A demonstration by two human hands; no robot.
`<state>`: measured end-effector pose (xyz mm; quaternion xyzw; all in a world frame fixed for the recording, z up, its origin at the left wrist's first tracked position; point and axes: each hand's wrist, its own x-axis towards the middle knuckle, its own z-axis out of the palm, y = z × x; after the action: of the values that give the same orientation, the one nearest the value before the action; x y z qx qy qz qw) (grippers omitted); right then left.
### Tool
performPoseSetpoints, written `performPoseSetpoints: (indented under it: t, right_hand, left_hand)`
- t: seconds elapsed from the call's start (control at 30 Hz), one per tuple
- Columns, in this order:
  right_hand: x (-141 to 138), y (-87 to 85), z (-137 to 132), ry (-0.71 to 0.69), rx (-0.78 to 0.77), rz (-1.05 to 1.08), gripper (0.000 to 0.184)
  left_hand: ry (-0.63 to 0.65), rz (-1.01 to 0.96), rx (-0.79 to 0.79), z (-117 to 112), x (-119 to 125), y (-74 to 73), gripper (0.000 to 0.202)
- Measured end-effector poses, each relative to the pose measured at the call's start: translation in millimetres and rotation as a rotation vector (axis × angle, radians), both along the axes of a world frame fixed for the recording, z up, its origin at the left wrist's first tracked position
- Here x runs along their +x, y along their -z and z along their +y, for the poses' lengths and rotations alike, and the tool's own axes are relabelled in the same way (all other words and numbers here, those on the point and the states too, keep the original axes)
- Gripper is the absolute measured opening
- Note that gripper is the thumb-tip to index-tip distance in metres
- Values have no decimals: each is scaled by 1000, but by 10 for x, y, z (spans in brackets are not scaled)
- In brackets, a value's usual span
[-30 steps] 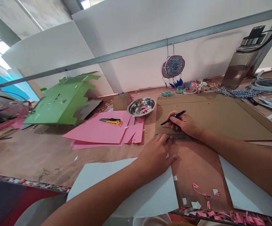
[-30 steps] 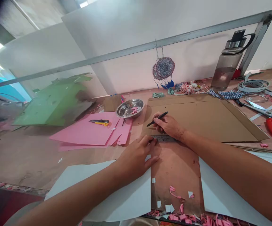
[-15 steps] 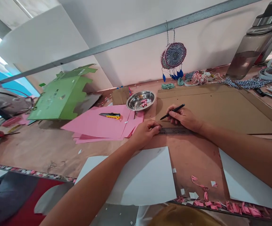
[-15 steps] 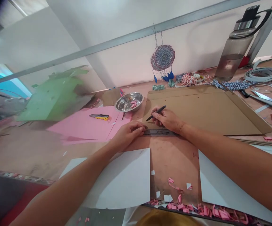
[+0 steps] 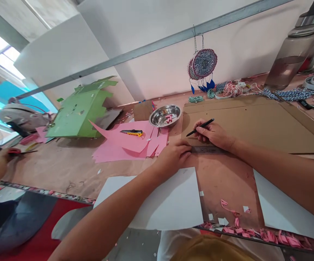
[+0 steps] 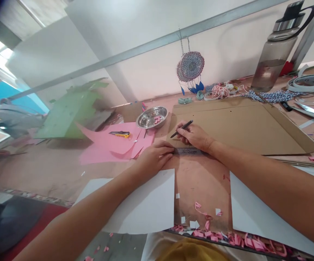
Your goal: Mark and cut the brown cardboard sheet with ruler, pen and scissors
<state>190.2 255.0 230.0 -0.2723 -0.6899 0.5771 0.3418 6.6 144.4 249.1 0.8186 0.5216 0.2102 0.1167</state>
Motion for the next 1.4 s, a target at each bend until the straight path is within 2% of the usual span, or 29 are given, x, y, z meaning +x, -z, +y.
performPoseSetpoints:
  t: [0.1,0.27,0.37,0.53,0.67,0.87,1.17,1.4]
  right_hand:
    - [2,5,6,-1,-6,-12,27]
    - [6,10,10,-25,-8,-33,27]
    - [9,1,2,-12,-7,-25,26]
    - [13,-9,-4,-16,-15,-32,27]
    - [4,-39,-24,9,-28,-57,27]
    - [3,-64,-51,0,-27,-90,27]
    - [13,-39,-36,16,-12,-120,27]
    - [12,-47,-31,10,-25,-133,29]
  left_hand:
    - [44,211,23,-84,50,-42,27]
    - [12,444,23,-209,155,-108,31]
    - [5,494,29,-292,237,-63,37]
    - [9,602,131,-451,342,92,57]
    - [-62,607,95,-514,385,131,71]
    - [-104,584,66,-521,423,72,71]
    - [-43,638,101,-529,407,123,70]
    - [-67,587,116,-504,387,90,70]
